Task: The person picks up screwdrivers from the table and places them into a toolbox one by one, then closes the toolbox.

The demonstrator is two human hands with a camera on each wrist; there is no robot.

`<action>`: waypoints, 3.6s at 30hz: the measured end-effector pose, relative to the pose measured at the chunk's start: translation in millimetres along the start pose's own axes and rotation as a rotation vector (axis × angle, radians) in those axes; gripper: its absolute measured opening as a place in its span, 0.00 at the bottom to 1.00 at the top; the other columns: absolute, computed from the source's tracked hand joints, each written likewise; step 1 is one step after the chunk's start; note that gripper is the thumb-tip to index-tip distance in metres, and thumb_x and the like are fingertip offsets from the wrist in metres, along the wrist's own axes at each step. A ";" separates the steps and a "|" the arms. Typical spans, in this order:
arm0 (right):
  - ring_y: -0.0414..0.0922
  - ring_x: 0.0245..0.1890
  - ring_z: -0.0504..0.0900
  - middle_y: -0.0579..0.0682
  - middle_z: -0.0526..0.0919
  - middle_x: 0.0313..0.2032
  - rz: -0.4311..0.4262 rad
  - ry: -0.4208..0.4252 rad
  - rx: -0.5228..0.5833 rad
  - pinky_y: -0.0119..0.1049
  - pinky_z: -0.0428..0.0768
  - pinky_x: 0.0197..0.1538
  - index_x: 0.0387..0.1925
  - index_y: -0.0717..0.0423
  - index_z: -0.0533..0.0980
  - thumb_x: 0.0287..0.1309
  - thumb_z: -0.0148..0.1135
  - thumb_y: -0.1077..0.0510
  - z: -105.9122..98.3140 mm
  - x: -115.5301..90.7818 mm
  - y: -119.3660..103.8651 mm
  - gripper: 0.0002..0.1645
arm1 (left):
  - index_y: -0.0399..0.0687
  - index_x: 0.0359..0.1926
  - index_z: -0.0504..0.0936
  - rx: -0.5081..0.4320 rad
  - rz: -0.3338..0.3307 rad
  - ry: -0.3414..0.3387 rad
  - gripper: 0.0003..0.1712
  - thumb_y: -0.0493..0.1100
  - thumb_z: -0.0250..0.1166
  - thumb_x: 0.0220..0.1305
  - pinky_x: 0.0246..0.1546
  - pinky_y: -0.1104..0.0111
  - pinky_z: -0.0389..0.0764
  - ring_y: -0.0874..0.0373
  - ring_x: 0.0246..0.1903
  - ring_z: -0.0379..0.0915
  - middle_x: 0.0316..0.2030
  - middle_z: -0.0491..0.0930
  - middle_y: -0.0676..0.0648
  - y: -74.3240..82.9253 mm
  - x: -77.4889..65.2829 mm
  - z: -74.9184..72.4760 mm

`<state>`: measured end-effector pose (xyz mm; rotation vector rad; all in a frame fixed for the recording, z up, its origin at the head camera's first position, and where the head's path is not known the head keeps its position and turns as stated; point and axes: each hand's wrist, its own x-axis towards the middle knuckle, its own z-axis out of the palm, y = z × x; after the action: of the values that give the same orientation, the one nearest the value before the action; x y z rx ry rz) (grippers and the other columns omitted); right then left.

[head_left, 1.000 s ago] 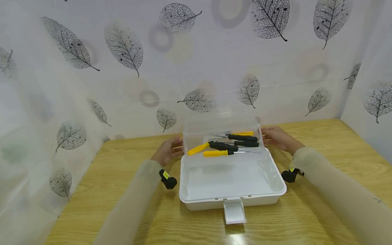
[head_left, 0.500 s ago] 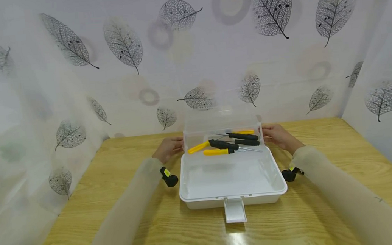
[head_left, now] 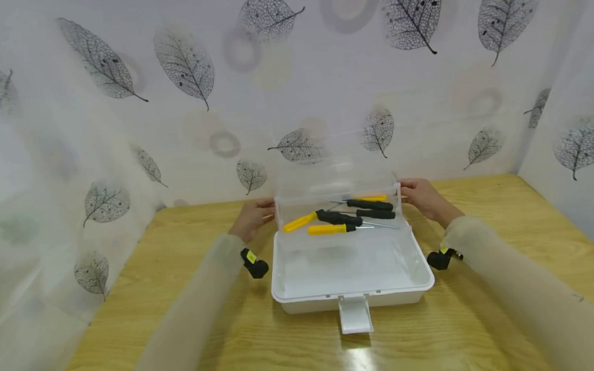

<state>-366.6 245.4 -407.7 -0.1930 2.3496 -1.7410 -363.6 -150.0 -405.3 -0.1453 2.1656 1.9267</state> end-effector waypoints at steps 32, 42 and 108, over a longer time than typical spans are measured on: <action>0.30 0.38 0.80 0.31 0.81 0.39 -0.099 -0.007 0.354 0.21 0.79 0.43 0.66 0.63 0.61 0.63 0.55 0.61 -9.2 -24.7 -25.8 0.31 | 0.37 0.62 0.70 -0.160 0.071 -0.023 0.24 0.38 0.56 0.67 0.57 0.63 0.75 0.67 0.37 0.78 0.36 0.80 0.59 25.2 -27.5 -9.8; 0.32 0.39 0.82 0.35 0.83 0.39 -0.111 0.008 0.431 0.24 0.81 0.42 0.36 0.40 0.82 0.62 0.57 0.63 -9.1 -32.0 -31.1 0.13 | 0.34 0.62 0.69 -0.150 0.114 -0.036 0.23 0.38 0.55 0.67 0.58 0.60 0.74 0.67 0.38 0.78 0.38 0.79 0.58 30.7 -36.7 -9.8; 0.21 0.45 0.74 0.22 0.74 0.42 -0.136 0.002 -0.109 0.15 0.71 0.49 0.58 0.65 0.68 0.70 0.47 0.51 1.9 -131.2 -66.9 0.25 | 0.27 0.52 0.76 0.256 0.307 -0.096 0.26 0.48 0.59 0.65 0.63 0.54 0.68 0.42 0.60 0.69 0.58 0.73 0.34 41.5 -127.3 -7.7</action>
<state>-240.3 254.0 -332.5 -0.3765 2.4883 -1.6711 -251.1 -163.0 -333.6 0.3363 2.4577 1.7329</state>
